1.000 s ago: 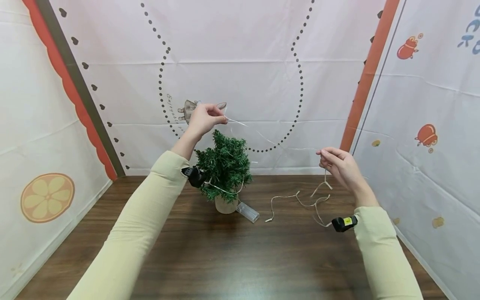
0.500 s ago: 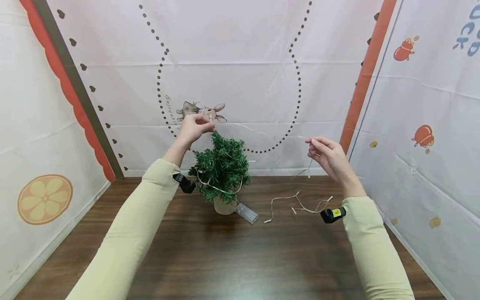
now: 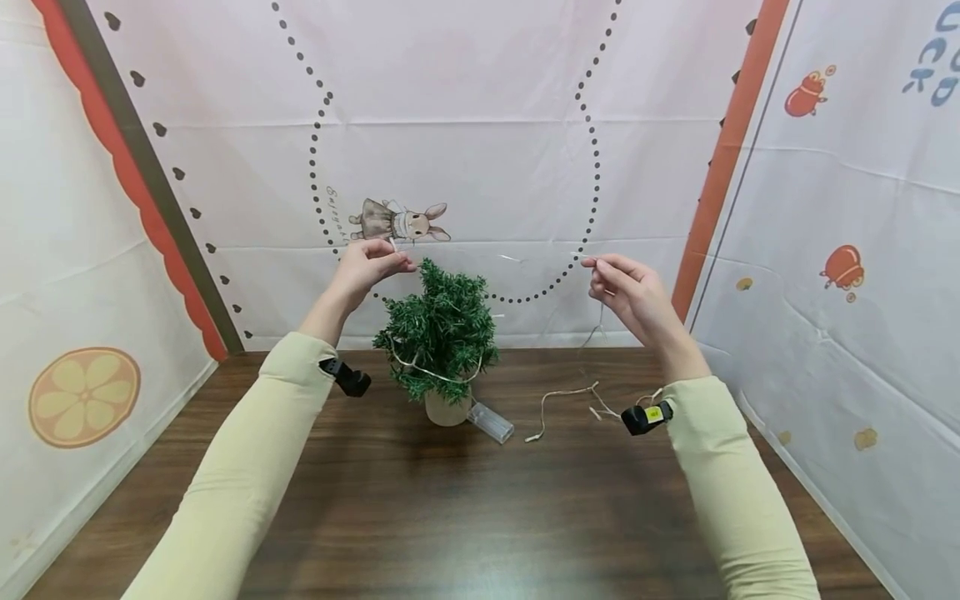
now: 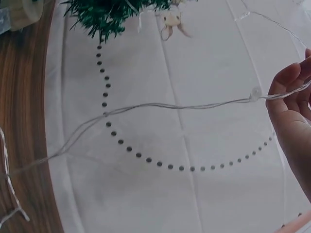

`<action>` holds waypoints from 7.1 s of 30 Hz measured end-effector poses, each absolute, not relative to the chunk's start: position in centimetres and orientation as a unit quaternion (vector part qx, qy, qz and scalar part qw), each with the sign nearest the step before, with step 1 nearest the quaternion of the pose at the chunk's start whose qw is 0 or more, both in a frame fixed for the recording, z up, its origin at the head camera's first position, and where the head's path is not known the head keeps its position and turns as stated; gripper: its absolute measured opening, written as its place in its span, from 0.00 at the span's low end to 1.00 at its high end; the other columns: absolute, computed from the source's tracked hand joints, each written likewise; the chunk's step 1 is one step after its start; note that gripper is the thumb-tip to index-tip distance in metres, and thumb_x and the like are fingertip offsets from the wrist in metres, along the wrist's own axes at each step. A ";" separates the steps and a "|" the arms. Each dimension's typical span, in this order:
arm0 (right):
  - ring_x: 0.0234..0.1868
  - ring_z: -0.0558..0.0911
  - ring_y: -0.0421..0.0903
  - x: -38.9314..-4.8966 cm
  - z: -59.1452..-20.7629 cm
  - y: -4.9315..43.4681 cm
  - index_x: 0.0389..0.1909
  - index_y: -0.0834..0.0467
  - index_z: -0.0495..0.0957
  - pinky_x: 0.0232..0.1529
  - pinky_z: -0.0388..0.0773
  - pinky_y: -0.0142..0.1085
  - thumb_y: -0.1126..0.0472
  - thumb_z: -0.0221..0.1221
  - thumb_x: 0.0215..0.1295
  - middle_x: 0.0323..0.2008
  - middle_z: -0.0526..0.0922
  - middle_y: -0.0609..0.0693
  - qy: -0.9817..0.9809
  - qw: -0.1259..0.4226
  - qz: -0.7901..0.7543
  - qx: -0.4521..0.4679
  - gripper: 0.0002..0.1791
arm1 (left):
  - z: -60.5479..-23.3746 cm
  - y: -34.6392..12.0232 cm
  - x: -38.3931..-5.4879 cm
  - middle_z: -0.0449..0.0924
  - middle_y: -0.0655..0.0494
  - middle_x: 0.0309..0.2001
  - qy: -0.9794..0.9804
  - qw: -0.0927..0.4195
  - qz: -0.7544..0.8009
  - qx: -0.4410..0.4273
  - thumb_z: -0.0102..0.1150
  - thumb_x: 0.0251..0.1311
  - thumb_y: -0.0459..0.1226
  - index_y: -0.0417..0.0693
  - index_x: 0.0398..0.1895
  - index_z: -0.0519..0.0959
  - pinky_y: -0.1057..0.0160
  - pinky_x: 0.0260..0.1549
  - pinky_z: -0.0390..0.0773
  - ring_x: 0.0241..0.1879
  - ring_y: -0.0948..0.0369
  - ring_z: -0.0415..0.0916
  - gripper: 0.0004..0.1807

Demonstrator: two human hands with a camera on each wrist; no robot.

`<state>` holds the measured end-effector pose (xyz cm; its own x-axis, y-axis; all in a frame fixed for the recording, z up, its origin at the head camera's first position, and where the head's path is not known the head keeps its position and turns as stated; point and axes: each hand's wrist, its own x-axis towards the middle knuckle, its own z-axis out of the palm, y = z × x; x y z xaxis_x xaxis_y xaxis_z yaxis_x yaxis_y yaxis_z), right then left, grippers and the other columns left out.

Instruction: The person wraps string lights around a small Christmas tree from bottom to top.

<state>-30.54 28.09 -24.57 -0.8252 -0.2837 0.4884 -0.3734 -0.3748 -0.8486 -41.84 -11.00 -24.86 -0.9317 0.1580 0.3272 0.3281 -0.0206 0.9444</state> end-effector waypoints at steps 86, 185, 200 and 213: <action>0.25 0.62 0.45 -26.3 -28.3 23.8 0.39 0.66 0.80 0.28 0.55 0.36 0.77 0.36 0.66 0.26 0.74 0.47 -0.467 -0.078 0.722 0.504 0.21 | -31.8 -17.6 -36.7 0.86 0.49 0.40 -0.636 0.174 -0.660 -0.359 0.56 0.57 0.20 0.23 0.32 0.76 0.66 0.45 0.80 0.43 0.59 0.84 0.02; 0.30 0.67 0.45 -26.1 -29.8 36.3 0.42 0.68 0.75 0.33 0.52 0.39 0.76 0.30 0.72 0.29 0.73 0.48 -0.588 -0.026 0.711 0.385 0.21 | -29.5 -5.1 -29.9 0.79 0.60 0.28 -0.703 0.304 -0.408 -0.496 0.65 0.57 0.36 0.47 0.34 0.83 0.72 0.26 0.75 0.26 0.69 0.73 0.03; 0.27 0.63 0.47 -26.8 -29.1 34.1 0.41 0.65 0.77 0.31 0.58 0.37 0.75 0.34 0.72 0.28 0.74 0.48 -0.606 -0.022 0.703 0.371 0.20 | -27.9 5.0 -31.0 0.83 0.54 0.35 -0.770 0.147 -0.437 -0.440 0.68 0.54 0.41 0.46 0.40 0.84 0.76 0.32 0.77 0.30 0.69 0.78 0.12; 0.30 0.71 0.40 -27.2 -29.0 33.0 0.42 0.62 0.78 0.33 0.70 0.31 0.73 0.39 0.73 0.28 0.75 0.46 -0.658 -0.019 0.662 0.357 0.17 | -27.3 8.6 -30.7 0.85 0.60 0.32 -0.783 0.058 -0.462 -0.413 0.68 0.54 0.41 0.49 0.38 0.86 0.74 0.29 0.78 0.28 0.70 0.80 0.10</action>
